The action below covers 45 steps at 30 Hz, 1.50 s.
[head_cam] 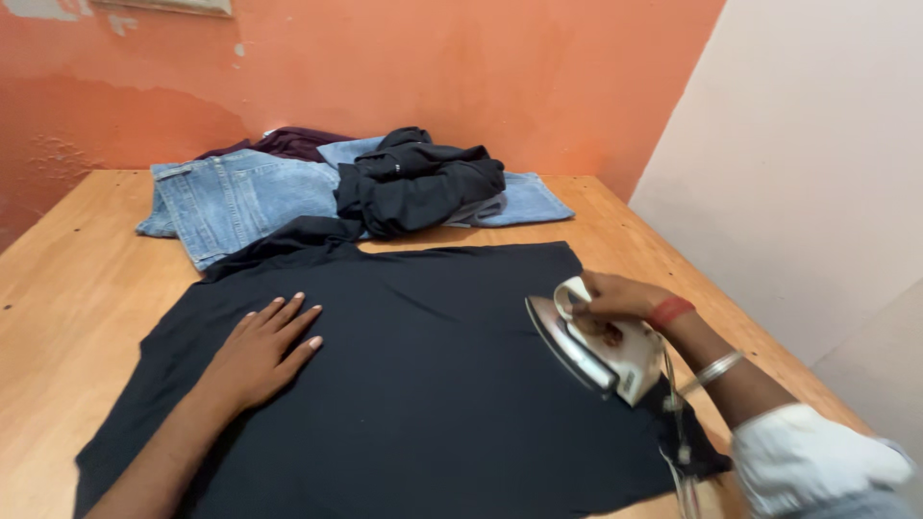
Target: The person lays a black t-shirt flat on a wooden table and irons it with a handheld electric iron. The person smooths the fabric with one hand while moving the iron back and forth across the shirt's surface. Other folded clothes are visible on the table.
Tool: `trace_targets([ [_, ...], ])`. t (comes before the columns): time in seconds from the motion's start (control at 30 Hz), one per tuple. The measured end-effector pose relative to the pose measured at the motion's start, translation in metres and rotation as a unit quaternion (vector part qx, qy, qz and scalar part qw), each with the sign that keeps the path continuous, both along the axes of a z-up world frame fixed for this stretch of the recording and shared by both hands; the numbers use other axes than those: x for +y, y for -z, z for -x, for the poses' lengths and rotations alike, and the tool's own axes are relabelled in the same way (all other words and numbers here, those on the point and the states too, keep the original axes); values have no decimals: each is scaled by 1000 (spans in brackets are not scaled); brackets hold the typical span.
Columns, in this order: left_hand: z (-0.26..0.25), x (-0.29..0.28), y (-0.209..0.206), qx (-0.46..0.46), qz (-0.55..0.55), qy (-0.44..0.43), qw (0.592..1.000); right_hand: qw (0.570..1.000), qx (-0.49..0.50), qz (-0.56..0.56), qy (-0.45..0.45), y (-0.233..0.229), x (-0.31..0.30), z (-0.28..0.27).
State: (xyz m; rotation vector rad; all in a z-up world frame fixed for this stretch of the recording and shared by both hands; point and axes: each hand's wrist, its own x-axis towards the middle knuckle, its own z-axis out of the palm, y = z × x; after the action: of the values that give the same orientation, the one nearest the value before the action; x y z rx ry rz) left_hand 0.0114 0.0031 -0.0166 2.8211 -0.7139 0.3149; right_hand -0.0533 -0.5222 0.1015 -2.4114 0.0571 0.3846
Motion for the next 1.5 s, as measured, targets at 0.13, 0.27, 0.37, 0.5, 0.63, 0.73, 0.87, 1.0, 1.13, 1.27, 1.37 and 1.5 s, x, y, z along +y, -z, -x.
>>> trace_targets([
  [0.13, 1, 7, -4, 43, -38, -26, 998, 997, 40, -33, 48, -15, 16, 59],
  [0.27, 3, 10, -5, 45, -44, -26, 998, 994, 18, 28, 108, -18, 23, 81],
  [0.37, 1, 9, -3, 33, -47, -27, 998, 991, -24, 32, 130, -9, 14, 77],
  [0.5, 0, 8, 1, 31, -50, -36, 998, 982, -78, 70, 159, 2, 5, 41],
  [0.63, 2, 8, 0, 31, -46, -41, 998, 971, -113, 117, 174, 8, -5, 3],
  [0.73, 3, 7, -2, 32, -44, -42, 998, 967, -124, 142, 171, 13, -12, -17],
  [0.87, 6, 8, -3, 26, -31, -37, 998, 977, -105, 115, 146, 14, -18, -14],
  [1.0, 7, 9, -6, 32, -33, -34, 998, 990, -88, 37, 108, 12, -10, 19],
  [1.13, 6, 7, -3, 37, -44, -41, 997, 992, -64, -66, 90, 4, 13, 68],
  [1.27, 5, 7, -2, 35, -40, -39, 998, 995, -43, -8, 91, -8, 41, 84],
  [1.37, 5, 8, -2, 35, -36, -35, 998, 995, -50, 20, 86, -6, 45, 74],
  [1.5, 7, 7, -4, 24, -32, -30, 999, 992, -103, 44, 59, 10, 39, 38],
])
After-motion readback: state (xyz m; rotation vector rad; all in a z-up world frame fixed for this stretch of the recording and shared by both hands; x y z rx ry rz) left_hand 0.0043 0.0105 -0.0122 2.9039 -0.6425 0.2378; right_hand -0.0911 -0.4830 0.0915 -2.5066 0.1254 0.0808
